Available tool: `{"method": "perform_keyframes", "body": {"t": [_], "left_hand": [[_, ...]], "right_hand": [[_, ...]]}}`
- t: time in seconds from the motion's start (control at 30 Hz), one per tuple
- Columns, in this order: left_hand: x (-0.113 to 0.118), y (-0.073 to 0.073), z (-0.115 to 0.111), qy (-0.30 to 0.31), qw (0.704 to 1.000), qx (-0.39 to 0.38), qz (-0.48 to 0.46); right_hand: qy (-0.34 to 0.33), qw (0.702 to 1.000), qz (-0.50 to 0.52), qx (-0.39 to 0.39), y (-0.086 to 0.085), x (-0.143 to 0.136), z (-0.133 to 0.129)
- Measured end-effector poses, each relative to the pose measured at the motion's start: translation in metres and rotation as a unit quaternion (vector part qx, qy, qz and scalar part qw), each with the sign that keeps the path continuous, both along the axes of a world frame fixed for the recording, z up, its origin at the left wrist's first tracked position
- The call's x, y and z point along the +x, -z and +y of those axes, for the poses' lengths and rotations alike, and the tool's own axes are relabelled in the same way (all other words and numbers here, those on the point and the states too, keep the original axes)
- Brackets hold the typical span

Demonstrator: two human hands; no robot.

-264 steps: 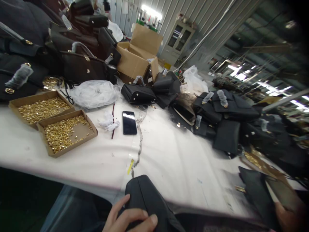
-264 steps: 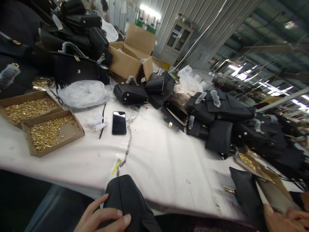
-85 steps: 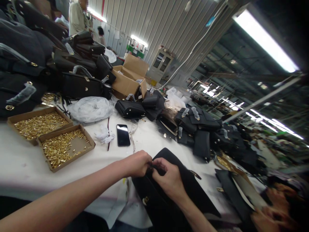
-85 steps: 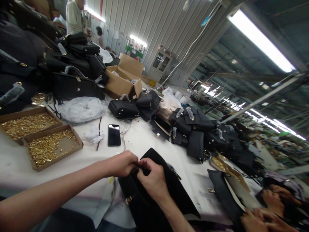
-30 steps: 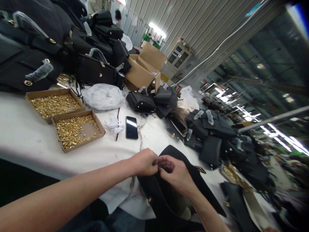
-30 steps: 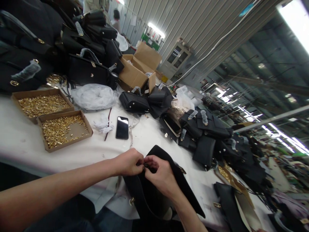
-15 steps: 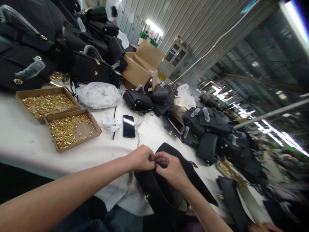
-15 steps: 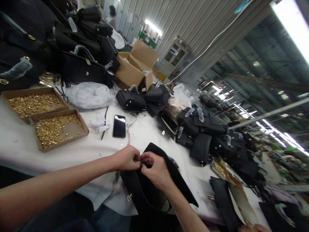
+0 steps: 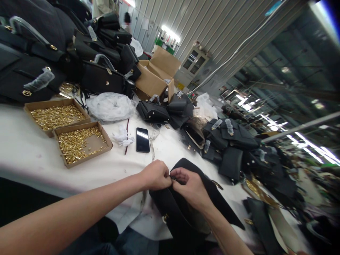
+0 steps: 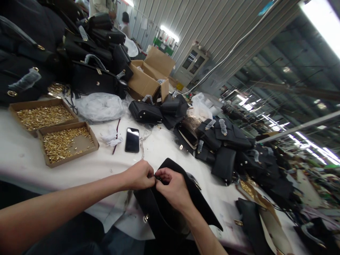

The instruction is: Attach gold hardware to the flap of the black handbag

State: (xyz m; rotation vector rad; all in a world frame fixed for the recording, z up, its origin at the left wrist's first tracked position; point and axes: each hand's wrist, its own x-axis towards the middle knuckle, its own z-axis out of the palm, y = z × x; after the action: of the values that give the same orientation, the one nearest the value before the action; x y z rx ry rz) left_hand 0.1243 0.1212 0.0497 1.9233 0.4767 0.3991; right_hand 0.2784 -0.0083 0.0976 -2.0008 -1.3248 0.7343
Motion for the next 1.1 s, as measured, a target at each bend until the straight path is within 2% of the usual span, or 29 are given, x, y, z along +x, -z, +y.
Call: {"method": "perform_keyframes", "body": {"t": [0.1, 0.23, 0.37, 0.63, 0.83, 1.1], "left_hand": [[0.000, 0.004, 0.002, 0.010, 1.000, -0.028, -0.007], [0.001, 0.010, 0.009, 0.035, 0.997, -0.068, -0.016], [0.000, 0.015, 0.013, 0.046, 0.996, -0.075, -0.035], [-0.009, 0.026, 0.003, 0.015, 0.997, -0.070, -0.036], [-0.012, 0.018, -0.003, 0.031, 0.996, -0.085, -0.018], [-0.012, 0.013, -0.004, 0.007, 0.998, -0.061, -0.003]], "right_hand": [[-0.002, 1.000, 0.018, -0.004, -0.001, 0.004, 0.004], [-0.021, 0.995, 0.093, -0.042, -0.002, 0.019, 0.011], [-0.030, 0.990, 0.129, -0.056, -0.005, 0.023, 0.018], [-0.066, 0.990, 0.094, -0.086, -0.002, 0.016, 0.025], [-0.068, 0.989, 0.084, -0.096, 0.001, 0.019, 0.023], [-0.104, 0.988, 0.070, -0.090, 0.000, 0.020, 0.023]]}}
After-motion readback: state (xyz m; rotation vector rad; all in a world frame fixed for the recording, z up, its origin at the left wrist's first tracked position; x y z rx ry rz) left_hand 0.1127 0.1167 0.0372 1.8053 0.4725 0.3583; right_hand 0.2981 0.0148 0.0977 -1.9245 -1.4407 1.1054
